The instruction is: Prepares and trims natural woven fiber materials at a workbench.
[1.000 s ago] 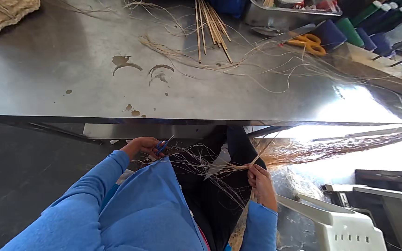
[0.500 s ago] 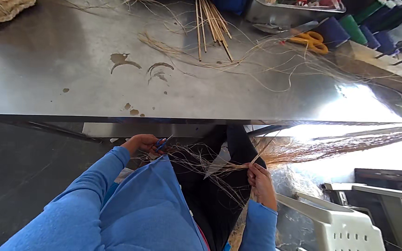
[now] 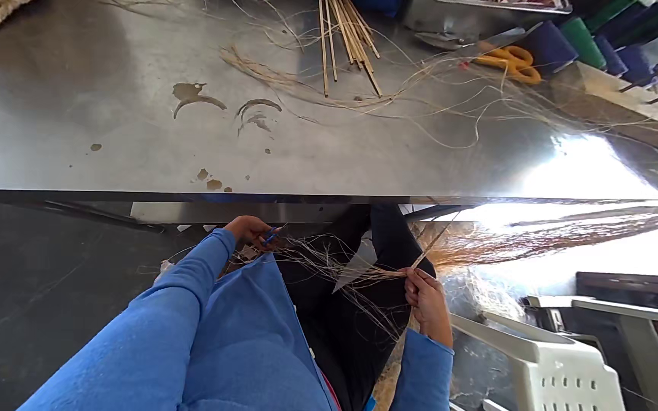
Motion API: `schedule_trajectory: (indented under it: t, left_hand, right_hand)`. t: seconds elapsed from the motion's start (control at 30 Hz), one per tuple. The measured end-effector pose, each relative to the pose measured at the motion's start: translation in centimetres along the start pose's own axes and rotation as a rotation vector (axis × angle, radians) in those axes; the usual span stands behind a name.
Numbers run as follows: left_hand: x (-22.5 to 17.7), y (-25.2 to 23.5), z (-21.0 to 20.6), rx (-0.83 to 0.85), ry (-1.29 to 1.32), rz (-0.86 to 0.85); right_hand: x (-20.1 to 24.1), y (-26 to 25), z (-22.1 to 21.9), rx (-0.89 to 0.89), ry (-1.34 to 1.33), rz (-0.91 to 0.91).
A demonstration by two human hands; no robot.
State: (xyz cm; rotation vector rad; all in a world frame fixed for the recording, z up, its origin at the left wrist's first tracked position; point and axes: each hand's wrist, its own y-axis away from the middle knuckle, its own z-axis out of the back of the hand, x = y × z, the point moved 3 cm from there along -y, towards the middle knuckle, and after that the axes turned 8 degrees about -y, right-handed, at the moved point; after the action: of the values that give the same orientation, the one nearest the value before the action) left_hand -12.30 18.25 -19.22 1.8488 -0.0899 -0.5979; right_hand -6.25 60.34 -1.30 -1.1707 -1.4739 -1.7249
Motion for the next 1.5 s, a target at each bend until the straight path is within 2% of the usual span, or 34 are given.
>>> schedule_trajectory:
  t: [0.27, 0.77, 1.03, 1.23, 1.5]
  left_hand:
    - [-0.4, -2.0, -1.1, 0.074, 0.034, -0.017]
    - [-1.0, -2.1, -2.9, 0.113, 0.027, -0.044]
    - [-0.6, -2.3, -2.6, 0.122, -0.002, -0.121]
    - [-0.8, -2.3, -2.4, 0.099, -0.079, -0.265]
    - [-0.3, -1.9, -1.6, 0.131, -0.011, -0.279]
  right_hand:
    - [-0.1, -0.1, 0.2, -0.003, 0.022, -0.008]
    - [0.0, -0.1, 0.2, -0.009, 0.030, -0.011]
    - [0.0, -0.1, 0.2, -0.011, 0.030, -0.016]
    - [-0.1, -0.3, 0.3, -0.018, 0.033, -0.022]
    - [-0.2, -0.3, 0.4, -0.013, 0.025, -0.025]
